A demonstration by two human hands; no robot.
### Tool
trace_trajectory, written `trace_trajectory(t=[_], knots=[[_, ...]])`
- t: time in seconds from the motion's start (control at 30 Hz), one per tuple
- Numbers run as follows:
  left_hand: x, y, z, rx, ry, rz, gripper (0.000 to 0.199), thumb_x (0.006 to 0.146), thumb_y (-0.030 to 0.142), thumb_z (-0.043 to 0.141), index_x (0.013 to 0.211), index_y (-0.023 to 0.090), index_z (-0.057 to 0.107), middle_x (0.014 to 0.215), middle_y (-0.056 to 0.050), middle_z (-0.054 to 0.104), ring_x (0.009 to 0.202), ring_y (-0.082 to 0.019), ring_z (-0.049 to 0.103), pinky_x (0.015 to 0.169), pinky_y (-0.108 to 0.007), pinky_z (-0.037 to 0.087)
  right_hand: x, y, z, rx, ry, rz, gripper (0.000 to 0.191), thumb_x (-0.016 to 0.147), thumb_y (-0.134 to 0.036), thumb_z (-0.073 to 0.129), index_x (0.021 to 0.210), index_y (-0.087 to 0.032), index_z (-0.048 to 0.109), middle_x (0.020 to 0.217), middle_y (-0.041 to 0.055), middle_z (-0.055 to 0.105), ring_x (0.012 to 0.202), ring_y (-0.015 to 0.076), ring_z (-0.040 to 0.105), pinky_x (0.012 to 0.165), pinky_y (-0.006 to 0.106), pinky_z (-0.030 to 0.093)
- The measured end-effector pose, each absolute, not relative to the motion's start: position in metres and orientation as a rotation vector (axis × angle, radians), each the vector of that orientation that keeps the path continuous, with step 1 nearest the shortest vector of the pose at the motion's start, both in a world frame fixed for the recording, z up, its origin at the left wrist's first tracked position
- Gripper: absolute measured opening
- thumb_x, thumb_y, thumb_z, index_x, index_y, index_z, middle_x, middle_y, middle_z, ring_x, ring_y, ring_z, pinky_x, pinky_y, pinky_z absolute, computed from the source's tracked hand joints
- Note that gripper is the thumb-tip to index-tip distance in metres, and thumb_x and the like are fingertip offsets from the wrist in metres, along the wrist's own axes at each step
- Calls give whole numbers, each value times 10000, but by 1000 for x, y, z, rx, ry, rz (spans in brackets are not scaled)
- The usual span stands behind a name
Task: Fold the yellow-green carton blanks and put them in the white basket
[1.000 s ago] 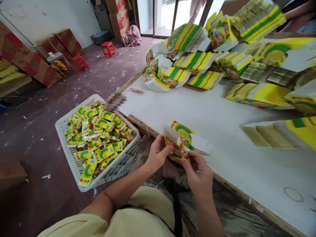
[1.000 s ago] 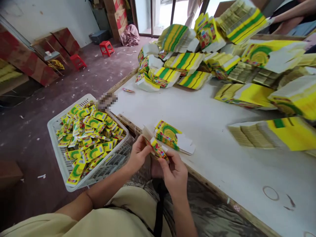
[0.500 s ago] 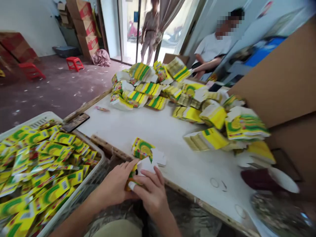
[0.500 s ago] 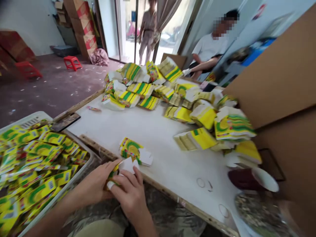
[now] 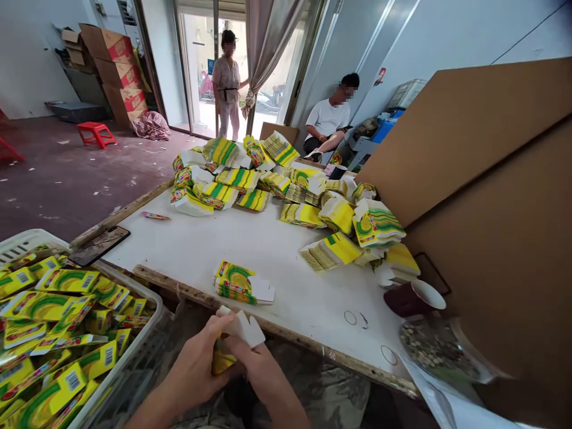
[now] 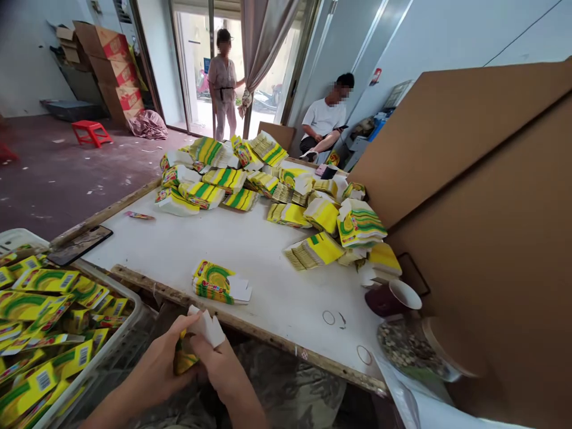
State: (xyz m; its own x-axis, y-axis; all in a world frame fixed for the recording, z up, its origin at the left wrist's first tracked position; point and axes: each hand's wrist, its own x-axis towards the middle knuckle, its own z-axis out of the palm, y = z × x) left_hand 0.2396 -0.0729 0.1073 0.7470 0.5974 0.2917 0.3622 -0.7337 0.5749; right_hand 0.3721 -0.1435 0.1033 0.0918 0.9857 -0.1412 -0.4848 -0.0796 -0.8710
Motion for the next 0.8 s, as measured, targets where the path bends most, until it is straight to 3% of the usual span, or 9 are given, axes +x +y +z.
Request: trace_trajectory(t=[0.1, 0.2, 0.33, 0.4, 0.43, 0.5, 0.6, 0.7, 0.8], knots=[[241, -78, 103, 2363, 831, 484, 799, 719, 231, 585, 1345, 370, 109, 1304, 69, 496, 1138, -51, 559, 925, -188, 523, 367, -143, 93, -984, -646, 1407, 555, 901, -449, 560, 1388, -197, 474, 1411, 95, 406, 1305, 182, 408, 1110, 333, 318], [242, -79, 107, 2152, 891, 293, 644, 768, 314, 521, 1301, 356, 163, 1318, 71, 460, 1132, -67, 538, 936, -235, 489, 365, -142, 80, -964, -616, 1386, 626, 876, -487, 581, 1387, -148, 455, 1415, 146, 388, 1296, 206, 420, 1103, 371, 321], [242, -73, 113, 1978, 839, 207, 415, 757, 317, 512, 1129, 226, 354, 1078, 38, 514, 926, -64, 511, 810, -191, 397, 365, -146, 86, -1188, -957, 1064, 746, 877, -592, 511, 1448, -138, 354, 1451, 146, 334, 1342, 180, 358, 1123, 302, 288], [243, -69, 107, 1969, 821, 208, 417, 717, 216, 485, 1121, 200, 382, 1015, 15, 507, 875, -73, 491, 787, -203, 394, 364, -149, 97, -1343, -1303, 877, 708, 918, -444, 514, 1515, -183, 238, 1516, 96, 210, 1401, 169, 241, 1158, 279, 212], [243, -68, 102, 2013, 780, 235, 319, 728, 182, 436, 1046, 169, 418, 1049, -17, 482, 899, -78, 485, 823, -219, 415, 364, -150, 101, -1412, -1468, 776, 682, 932, -341, 497, 1533, -221, 197, 1533, 67, 163, 1413, 165, 209, 1162, 274, 200], [244, -65, 93, 2044, 815, 301, 325, 768, 151, 360, 1091, 172, 399, 1154, -43, 420, 970, -70, 481, 910, -241, 456, 365, -149, 106, -1467, -1625, 629, 613, 935, -188, 426, 1520, -254, 255, 1538, 40, 147, 1403, 149, 235, 1148, 256, 242], [242, -62, 85, 2016, 973, 491, 611, 773, 221, 477, 1294, 260, 161, 1299, -30, 321, 1107, -49, 460, 994, -234, 473, 370, -144, 102, -1440, -1506, 478, 464, 905, -95, 400, 1347, -176, 516, 1436, 77, 373, 1313, 132, 396, 1092, 235, 346], [235, -57, 87, 2116, 1033, 446, 565, 754, 277, 555, 1243, 311, 274, 1256, 43, 400, 1153, -59, 436, 1024, -257, 446, 378, -141, 95, -1457, -1404, 268, 381, 896, -95, 446, 1252, -164, 561, 1340, 88, 483, 1249, 109, 467, 1052, 204, 382], [229, -51, 92, 2173, 974, 417, 443, 775, 293, 549, 1182, 336, 380, 1168, 106, 489, 1108, -22, 468, 979, -184, 434, 386, -141, 94, -1522, -1578, 340, 391, 928, -163, 440, 1304, -107, 527, 1432, 157, 357, 1346, 148, 350, 1098, 237, 326]])
